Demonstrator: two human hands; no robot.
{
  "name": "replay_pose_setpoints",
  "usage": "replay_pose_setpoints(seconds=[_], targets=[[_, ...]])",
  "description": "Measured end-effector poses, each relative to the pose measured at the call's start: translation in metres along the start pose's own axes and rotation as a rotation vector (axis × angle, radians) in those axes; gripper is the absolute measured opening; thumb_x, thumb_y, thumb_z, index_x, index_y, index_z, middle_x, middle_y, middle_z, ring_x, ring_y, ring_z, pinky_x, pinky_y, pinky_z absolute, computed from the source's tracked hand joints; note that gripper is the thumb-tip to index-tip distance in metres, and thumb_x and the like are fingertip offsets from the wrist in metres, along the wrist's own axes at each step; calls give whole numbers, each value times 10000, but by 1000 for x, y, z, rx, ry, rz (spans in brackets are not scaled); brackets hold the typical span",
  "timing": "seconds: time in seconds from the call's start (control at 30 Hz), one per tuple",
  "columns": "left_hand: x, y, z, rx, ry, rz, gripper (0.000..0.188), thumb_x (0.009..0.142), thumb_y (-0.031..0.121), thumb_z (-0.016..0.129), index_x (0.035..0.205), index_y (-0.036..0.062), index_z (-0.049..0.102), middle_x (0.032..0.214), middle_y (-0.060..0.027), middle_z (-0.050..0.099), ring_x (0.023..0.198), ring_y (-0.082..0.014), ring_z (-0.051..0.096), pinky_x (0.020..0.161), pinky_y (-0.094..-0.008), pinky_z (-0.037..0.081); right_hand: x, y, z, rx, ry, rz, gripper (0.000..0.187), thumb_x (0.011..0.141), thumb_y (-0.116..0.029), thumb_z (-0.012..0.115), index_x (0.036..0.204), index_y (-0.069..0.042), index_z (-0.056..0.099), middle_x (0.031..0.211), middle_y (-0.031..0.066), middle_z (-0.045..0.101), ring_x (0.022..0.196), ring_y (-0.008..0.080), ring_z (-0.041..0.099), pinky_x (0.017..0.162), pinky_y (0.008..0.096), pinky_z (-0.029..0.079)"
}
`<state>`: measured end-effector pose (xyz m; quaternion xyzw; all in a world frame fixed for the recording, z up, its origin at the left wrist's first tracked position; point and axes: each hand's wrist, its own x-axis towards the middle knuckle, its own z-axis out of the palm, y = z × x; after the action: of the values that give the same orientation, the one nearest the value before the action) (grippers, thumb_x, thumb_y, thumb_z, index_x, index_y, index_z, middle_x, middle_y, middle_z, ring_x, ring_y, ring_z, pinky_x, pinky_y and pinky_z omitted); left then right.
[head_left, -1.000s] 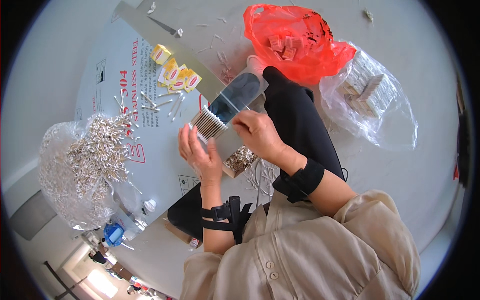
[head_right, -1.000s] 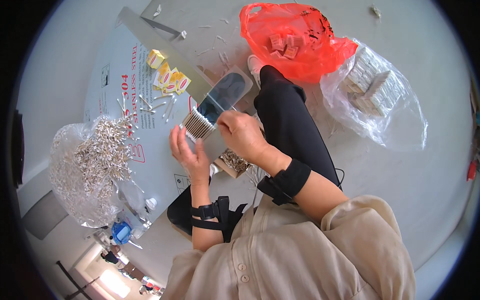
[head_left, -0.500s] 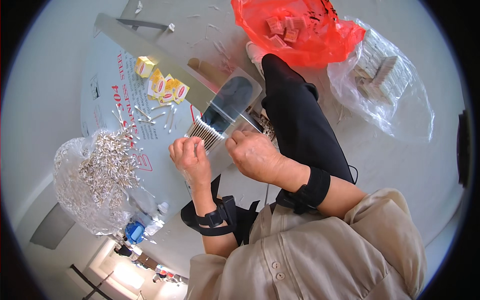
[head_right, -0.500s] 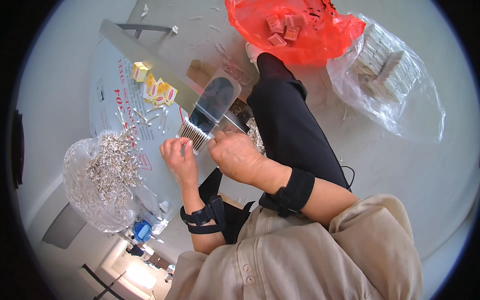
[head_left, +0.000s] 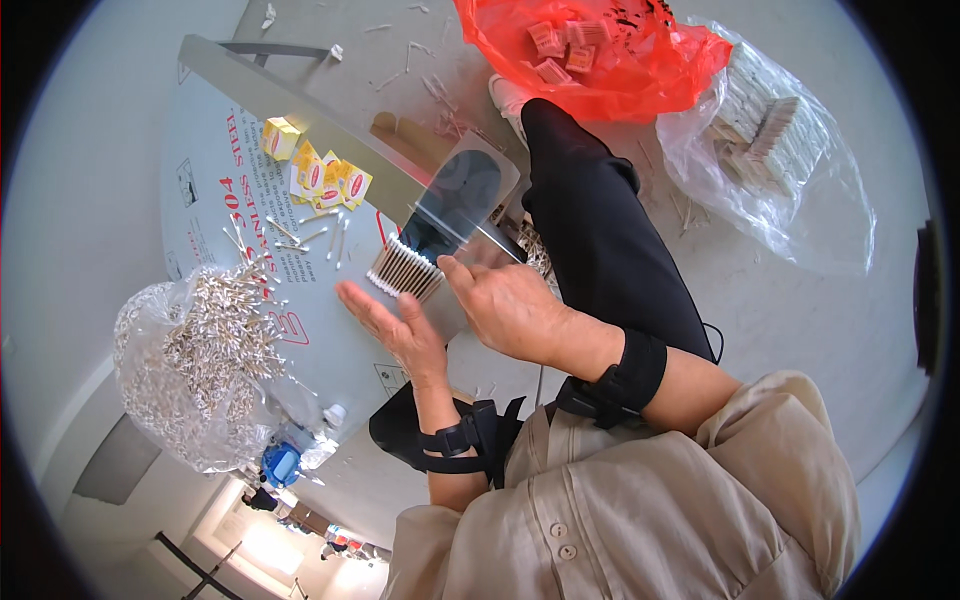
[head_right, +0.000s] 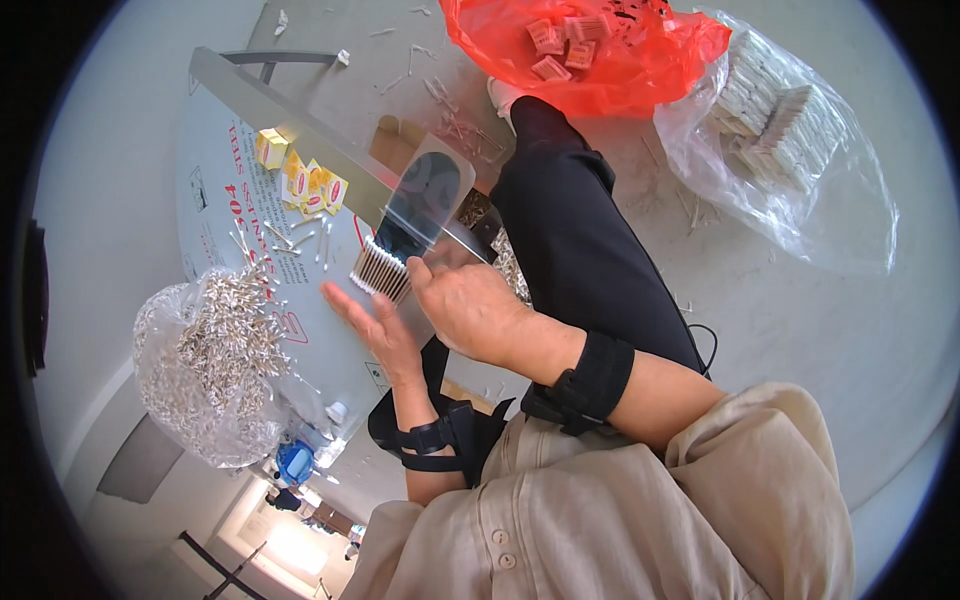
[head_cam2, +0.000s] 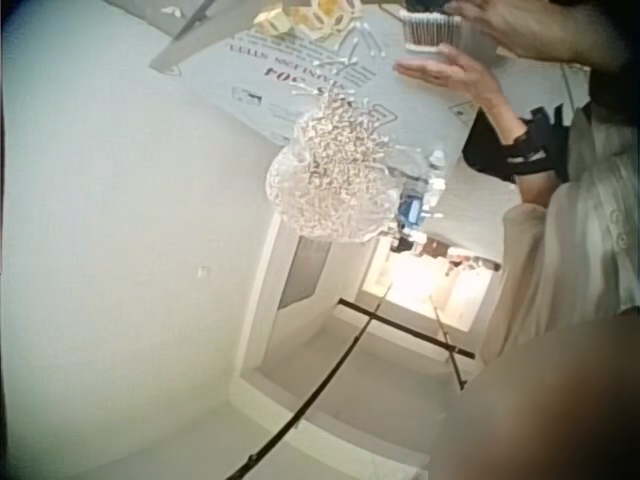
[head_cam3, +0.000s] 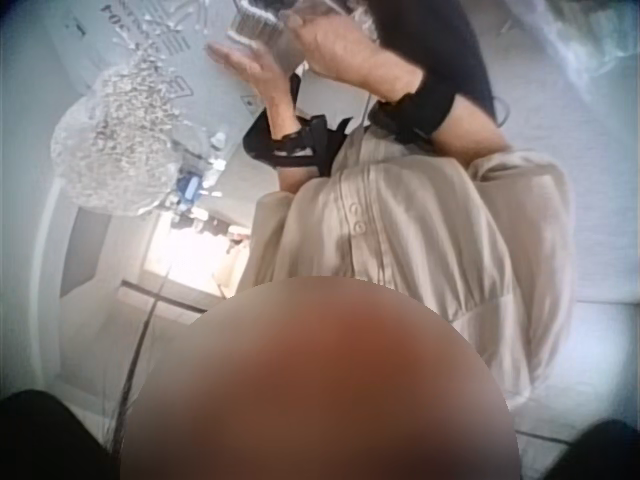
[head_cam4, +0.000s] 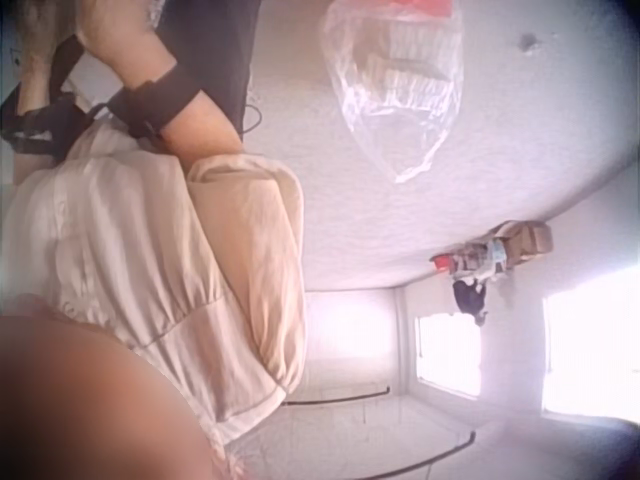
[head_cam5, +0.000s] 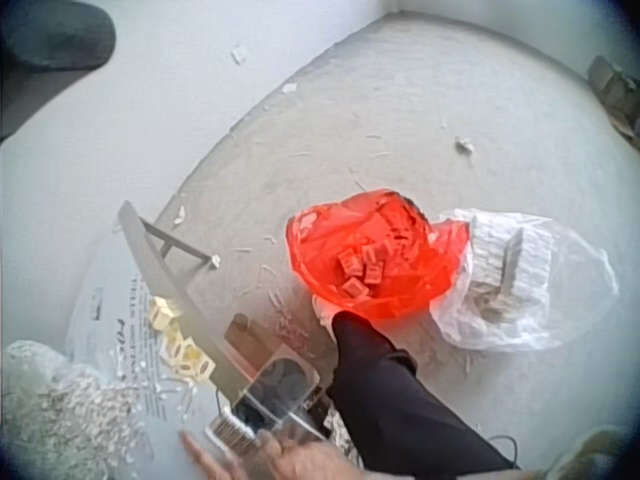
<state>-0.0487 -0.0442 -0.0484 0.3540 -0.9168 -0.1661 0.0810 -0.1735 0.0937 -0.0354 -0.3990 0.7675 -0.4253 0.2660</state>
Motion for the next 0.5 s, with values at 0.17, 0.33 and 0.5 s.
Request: replay_pose_setpoints(seconds=[0.17,0.33,0.5], targets=[[-18,-7,2,51,4,-120,847,956,601,351,1510,-6,145,1565,-259,96,1455,-398,102,1161,-504,101,6,-2,-7,-93,-180,24,669,738,-73,621,1355,83,415,634,162,602,567,315,615,515,382,500],[-28,-4,5,205,-125,-119,879,941,667,265,1516,13,140,1575,-239,72,1461,-390,78,1155,-528,74,10,-4,-5,-148,-205,-7,681,745,-91,621,1376,60,413,630,155,602,556,303,616,509,376,498],[-30,-8,9,218,-103,-94,894,934,682,257,1515,14,137,1572,-246,74,1461,-390,77,1152,-534,72,12,-5,-2,-193,-196,-18,685,751,-100,626,1387,32,407,613,147,602,563,296,629,510,382,500]])
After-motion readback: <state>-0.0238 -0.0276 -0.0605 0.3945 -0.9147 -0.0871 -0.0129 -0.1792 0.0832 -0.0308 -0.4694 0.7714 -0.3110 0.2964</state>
